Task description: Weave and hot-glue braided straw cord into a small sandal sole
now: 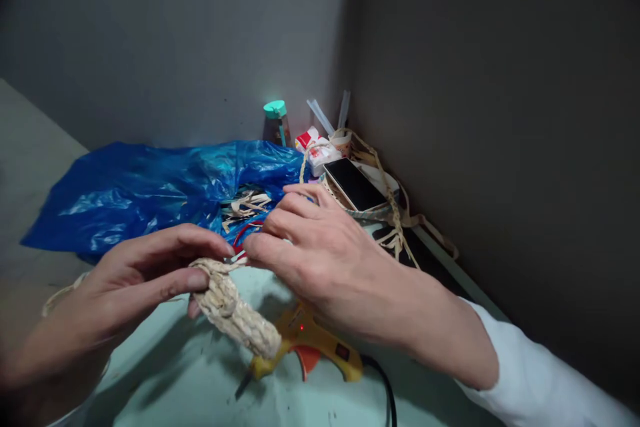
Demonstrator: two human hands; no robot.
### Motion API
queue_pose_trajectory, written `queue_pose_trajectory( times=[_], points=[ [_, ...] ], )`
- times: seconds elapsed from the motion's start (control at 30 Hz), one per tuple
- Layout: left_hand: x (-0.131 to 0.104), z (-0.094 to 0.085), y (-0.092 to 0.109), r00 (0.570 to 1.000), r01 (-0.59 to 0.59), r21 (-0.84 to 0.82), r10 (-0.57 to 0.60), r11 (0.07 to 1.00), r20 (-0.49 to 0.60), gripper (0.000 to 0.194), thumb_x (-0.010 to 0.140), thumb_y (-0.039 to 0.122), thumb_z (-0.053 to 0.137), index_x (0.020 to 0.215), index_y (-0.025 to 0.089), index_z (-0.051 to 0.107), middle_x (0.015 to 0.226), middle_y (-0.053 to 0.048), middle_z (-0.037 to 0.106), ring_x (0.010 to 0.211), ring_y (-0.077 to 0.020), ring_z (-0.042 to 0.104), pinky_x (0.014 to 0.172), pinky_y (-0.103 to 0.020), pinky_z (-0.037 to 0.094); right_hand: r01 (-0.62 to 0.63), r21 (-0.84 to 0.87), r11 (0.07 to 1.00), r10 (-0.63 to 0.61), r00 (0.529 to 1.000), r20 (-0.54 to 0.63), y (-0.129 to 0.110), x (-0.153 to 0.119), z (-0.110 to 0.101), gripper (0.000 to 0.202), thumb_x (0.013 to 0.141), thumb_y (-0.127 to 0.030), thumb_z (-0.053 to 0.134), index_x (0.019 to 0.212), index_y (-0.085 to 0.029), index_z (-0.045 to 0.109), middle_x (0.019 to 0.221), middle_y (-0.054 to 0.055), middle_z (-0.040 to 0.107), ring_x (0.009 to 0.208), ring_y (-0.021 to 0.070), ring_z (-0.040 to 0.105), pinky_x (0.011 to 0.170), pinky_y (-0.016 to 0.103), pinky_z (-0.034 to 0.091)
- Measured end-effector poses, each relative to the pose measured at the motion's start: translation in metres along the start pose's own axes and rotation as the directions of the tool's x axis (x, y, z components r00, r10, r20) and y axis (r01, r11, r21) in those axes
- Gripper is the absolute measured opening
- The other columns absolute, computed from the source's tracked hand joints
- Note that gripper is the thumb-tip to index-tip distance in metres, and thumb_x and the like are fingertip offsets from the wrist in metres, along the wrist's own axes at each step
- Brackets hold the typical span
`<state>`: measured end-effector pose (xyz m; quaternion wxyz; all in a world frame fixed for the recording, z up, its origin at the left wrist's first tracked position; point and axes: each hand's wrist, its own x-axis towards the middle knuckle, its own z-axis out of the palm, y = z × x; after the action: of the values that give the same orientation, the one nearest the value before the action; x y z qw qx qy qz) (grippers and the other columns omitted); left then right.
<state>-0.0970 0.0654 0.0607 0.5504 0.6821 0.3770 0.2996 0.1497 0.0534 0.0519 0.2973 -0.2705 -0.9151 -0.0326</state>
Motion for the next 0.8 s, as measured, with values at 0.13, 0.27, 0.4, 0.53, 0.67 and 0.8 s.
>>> queue_pose_trajectory(
  times=[0.13,0.27,0.4,0.53,0.67,0.8],
  points=[
    [0.002,0.001,-0.003,0.998,-0.003,0.108,0.010,0.994,-0.062,0.022,0.088,0.023,0.072,0.101,0.040,0.079,0.090,0.009,0.077,0.060,-0.0047,0.064,0.059,-0.008,0.053,-0.010,-0.093,0.996,-0.001,0.993,-0.114,-0.009,-0.013,0.004,0.024,0.098,-0.004,0.047,0.099,-0.003,0.071,0.075,0.009,0.063,0.068,0.0193,0.048,0.061,0.037,0.039],
    [0.003,0.006,-0.002,0.993,0.014,0.214,0.012,0.977,-0.119,0.023,0.087,0.025,0.072,0.098,0.043,0.081,0.092,0.009,0.081,0.068,-0.0081,0.071,0.065,-0.009,0.055,-0.038,-0.109,0.993,0.024,0.992,-0.125,-0.020,-0.020,0.002,0.023,0.096,-0.001,0.049,0.092,-0.001,0.072,0.071,0.009,0.063,0.065,0.0200,0.048,0.057,0.036,0.041],
    [0.003,0.009,-0.002,0.991,0.001,0.273,0.036,0.962,-0.130,0.023,0.088,0.025,0.070,0.095,0.043,0.083,0.097,0.009,0.081,0.069,-0.0097,0.072,0.066,-0.012,0.056,-0.065,-0.043,0.997,0.060,0.992,-0.108,-0.023,-0.024,0.004,0.027,0.097,0.000,0.046,0.089,-0.001,0.072,0.074,0.011,0.066,0.066,0.0203,0.051,0.059,0.036,0.045],
    [0.004,0.008,-0.006,0.992,-0.002,0.328,0.044,0.945,-0.121,0.024,0.089,0.025,0.068,0.095,0.043,0.082,0.097,0.009,0.081,0.070,-0.0088,0.072,0.069,-0.011,0.056,-0.105,-0.025,0.994,0.101,0.986,-0.136,-0.023,-0.029,0.012,0.021,0.091,0.002,0.052,0.087,-0.003,0.072,0.076,0.012,0.066,0.067,0.0209,0.046,0.056,0.036,0.040],
    [0.005,0.008,-0.008,0.989,0.023,0.331,0.027,0.943,-0.146,0.024,0.088,0.024,0.069,0.092,0.044,0.083,0.095,0.010,0.081,0.067,-0.0077,0.071,0.069,-0.011,0.055,-0.143,-0.037,0.989,0.139,0.985,-0.101,-0.026,-0.033,0.018,0.022,0.081,0.005,0.054,0.086,-0.006,0.072,0.069,0.007,0.058,0.063,0.0202,0.040,0.050,0.036,0.030],
    [0.005,0.009,-0.009,0.985,0.060,0.337,-0.001,0.940,-0.171,0.021,0.087,0.025,0.070,0.089,0.042,0.083,0.094,0.009,0.081,0.063,-0.0078,0.070,0.068,-0.012,0.056,-0.183,-0.028,0.983,0.180,0.980,-0.085,-0.029,-0.033,0.019,0.027,0.075,0.007,0.051,0.084,-0.008,0.072,0.066,0.005,0.056,0.061,0.0197,0.038,0.050,0.036,0.028]
  ],
)
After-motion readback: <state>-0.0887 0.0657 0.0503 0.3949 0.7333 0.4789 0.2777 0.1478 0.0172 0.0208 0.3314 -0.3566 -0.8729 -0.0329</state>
